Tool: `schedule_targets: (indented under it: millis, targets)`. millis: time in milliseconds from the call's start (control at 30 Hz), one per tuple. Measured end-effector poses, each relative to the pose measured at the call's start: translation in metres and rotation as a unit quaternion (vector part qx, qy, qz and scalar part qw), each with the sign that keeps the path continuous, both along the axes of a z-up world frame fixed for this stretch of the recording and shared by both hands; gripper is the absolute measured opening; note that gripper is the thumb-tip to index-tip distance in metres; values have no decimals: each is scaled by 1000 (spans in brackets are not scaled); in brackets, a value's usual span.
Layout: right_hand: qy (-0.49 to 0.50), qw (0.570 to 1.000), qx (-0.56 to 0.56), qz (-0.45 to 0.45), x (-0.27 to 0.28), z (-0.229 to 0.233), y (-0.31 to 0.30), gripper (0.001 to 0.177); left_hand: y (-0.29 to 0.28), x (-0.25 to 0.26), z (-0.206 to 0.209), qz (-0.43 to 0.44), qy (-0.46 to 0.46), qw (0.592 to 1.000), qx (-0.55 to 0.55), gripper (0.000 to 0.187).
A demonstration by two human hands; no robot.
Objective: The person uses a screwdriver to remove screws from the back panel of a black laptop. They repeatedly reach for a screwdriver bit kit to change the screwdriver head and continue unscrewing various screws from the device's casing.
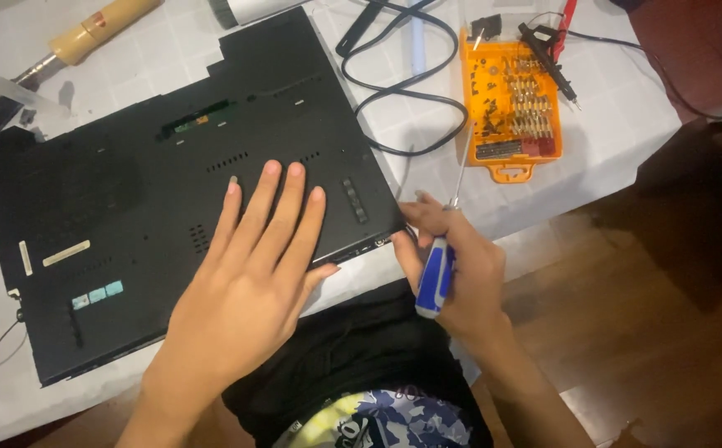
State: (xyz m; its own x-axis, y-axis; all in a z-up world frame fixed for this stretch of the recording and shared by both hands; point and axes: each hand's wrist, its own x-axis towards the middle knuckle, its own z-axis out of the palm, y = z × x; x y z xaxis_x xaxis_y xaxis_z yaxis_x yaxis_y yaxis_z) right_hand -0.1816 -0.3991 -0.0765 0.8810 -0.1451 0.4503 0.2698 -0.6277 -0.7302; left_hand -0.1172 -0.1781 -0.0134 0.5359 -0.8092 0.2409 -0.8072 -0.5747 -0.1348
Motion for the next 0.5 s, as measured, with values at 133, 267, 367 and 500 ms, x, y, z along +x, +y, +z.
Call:
schedule_targets:
  millis: [133, 267, 367, 500]
  targets:
    - [-31, 999, 4, -33, 3, 4, 6, 25, -1, 1, 2, -1, -9, 1000, -2, 70]
    - [-59, 997, -31, -41, 3, 7, 7, 23, -1, 1, 0, 1, -17, 1000, 7, 68]
    - [-27, 998, -33, -43, 0, 6, 4, 23, -1, 0, -1, -1, -15, 1000, 11, 67]
    - [6, 997, 64, -45, 0, 5, 2, 20, -2, 0, -1, 0, -18, 1000, 17, 69]
